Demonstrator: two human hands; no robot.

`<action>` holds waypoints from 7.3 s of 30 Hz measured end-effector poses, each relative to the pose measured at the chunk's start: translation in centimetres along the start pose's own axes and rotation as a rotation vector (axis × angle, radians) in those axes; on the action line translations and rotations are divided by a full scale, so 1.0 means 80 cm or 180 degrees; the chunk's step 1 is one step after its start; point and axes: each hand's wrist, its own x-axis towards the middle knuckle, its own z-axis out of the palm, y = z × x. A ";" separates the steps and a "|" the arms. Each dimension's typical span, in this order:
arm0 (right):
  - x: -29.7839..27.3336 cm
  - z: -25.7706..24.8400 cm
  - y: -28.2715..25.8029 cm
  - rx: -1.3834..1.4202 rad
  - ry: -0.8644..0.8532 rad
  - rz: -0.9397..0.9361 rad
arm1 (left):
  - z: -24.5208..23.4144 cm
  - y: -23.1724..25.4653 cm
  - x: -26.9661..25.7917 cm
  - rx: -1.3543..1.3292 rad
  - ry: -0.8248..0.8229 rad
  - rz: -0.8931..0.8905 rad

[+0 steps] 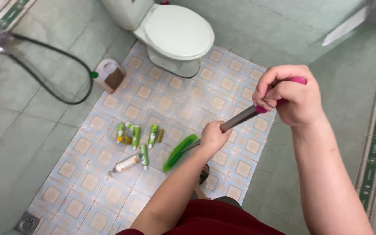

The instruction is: Sweeping the tiled bathroom floor using a broom.

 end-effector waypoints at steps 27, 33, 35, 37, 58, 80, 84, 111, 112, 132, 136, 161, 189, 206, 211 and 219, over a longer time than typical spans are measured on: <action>-0.053 0.290 0.274 -0.0582 -0.0370 -0.0054 | -0.239 -0.310 -0.087 0.1162 0.1588 0.0375; -0.043 0.279 0.163 -0.0878 -0.0482 0.0441 | -0.223 -0.201 -0.121 0.0681 0.1262 -0.0414; -0.043 0.262 0.119 -0.0759 -0.0563 0.0521 | -0.200 -0.181 -0.125 0.0543 0.1223 -0.0217; -0.050 0.245 0.086 -0.0646 -0.0618 0.0590 | -0.184 -0.151 -0.136 0.0405 0.1165 0.0003; -0.130 0.218 0.300 -0.0388 0.0143 -0.0119 | -0.144 -0.306 -0.039 0.1427 0.0862 0.0616; -0.039 0.365 0.137 -0.0167 -0.0879 -0.0197 | -0.258 -0.187 -0.186 0.0334 0.2059 0.0273; -0.042 0.377 0.157 -0.0011 -0.0844 -0.0348 | -0.272 -0.196 -0.194 0.0498 0.2035 0.0368; -0.059 0.601 0.288 -0.0289 -0.3887 0.0868 | -0.325 -0.453 -0.485 0.0465 0.3073 -0.1071; -0.033 0.584 0.258 -0.0317 -0.3851 0.0856 | -0.321 -0.434 -0.448 0.0452 0.3054 -0.1030; 0.056 0.389 0.172 0.0794 -0.2587 0.0198 | -0.301 -0.246 -0.251 -0.0011 0.1456 -0.0926; -0.005 0.469 0.230 0.0501 -0.2564 0.0419 | -0.313 -0.352 -0.341 0.0228 0.1768 -0.1253; 0.004 0.374 0.160 -0.1202 -0.1065 0.0389 | -0.301 -0.274 -0.111 0.0484 0.1542 -0.0658; 0.314 0.454 0.345 -0.0173 -0.2551 0.0680 | -0.482 -0.444 -0.036 0.0613 0.2466 -0.2016; 0.327 0.439 0.157 -0.0299 -0.0959 0.0258 | -0.552 -0.290 0.054 0.0325 0.0429 -0.0663; 0.323 0.458 0.101 0.0050 -0.1392 -0.0303 | -0.599 -0.206 0.030 0.0416 0.0807 -0.0531; 0.328 0.490 0.168 -0.0444 -0.0907 -0.0746 | -0.649 -0.258 0.031 0.1244 0.0883 -0.0341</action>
